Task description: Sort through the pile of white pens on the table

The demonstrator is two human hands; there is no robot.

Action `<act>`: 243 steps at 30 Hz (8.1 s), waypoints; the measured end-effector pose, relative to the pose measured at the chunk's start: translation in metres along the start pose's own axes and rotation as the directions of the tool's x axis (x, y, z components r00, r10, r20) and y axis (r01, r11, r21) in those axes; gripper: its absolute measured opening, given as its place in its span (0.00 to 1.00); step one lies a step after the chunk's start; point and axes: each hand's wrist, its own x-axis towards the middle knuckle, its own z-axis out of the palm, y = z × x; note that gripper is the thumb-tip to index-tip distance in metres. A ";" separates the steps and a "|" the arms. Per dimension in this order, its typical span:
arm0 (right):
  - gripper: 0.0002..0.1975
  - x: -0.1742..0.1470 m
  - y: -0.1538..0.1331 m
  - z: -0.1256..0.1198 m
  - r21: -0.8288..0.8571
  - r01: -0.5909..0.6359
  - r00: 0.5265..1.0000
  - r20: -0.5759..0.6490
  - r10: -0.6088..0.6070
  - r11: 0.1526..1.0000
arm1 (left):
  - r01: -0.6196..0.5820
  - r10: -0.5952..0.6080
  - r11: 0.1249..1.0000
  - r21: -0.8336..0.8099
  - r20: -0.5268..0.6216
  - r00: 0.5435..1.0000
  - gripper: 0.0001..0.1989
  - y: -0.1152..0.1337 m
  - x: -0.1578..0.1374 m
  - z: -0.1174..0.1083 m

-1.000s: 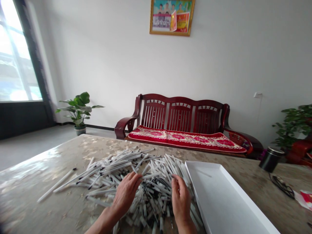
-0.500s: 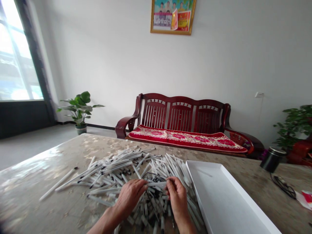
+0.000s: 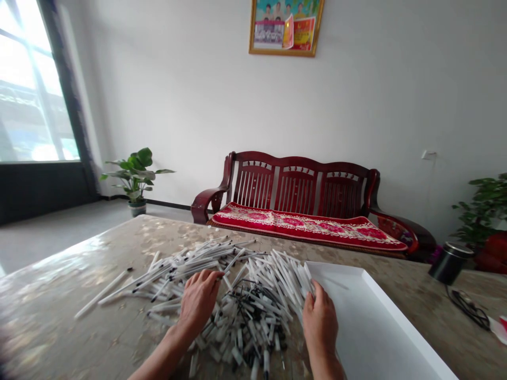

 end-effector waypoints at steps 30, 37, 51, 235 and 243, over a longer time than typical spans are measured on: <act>0.16 -0.018 -0.029 0.010 0.108 0.327 0.945 -0.029 -0.326 0.939 | -0.122 0.101 0.990 0.066 0.268 0.958 0.13 -0.006 0.005 0.001; 0.16 -0.022 -0.037 0.011 0.231 0.292 0.954 0.000 -0.300 0.928 | -0.371 0.375 0.924 -0.096 0.033 0.926 0.06 0.000 0.004 0.007; 0.25 -0.053 -0.090 -0.003 0.397 0.118 0.877 0.388 -0.283 0.910 | -0.553 0.549 0.802 -0.226 -0.085 0.832 0.09 0.026 -0.018 0.012; 0.18 -0.017 -0.042 0.001 0.037 0.296 0.955 -0.003 -0.296 0.955 | 0.377 -0.259 0.014 -0.926 0.361 0.896 0.44 0.007 0.005 0.056; 0.19 0.008 -0.057 -0.060 -0.496 0.208 0.890 0.453 0.047 0.843 | 0.227 -0.122 0.827 -0.515 0.231 0.965 0.28 -0.006 0.012 0.054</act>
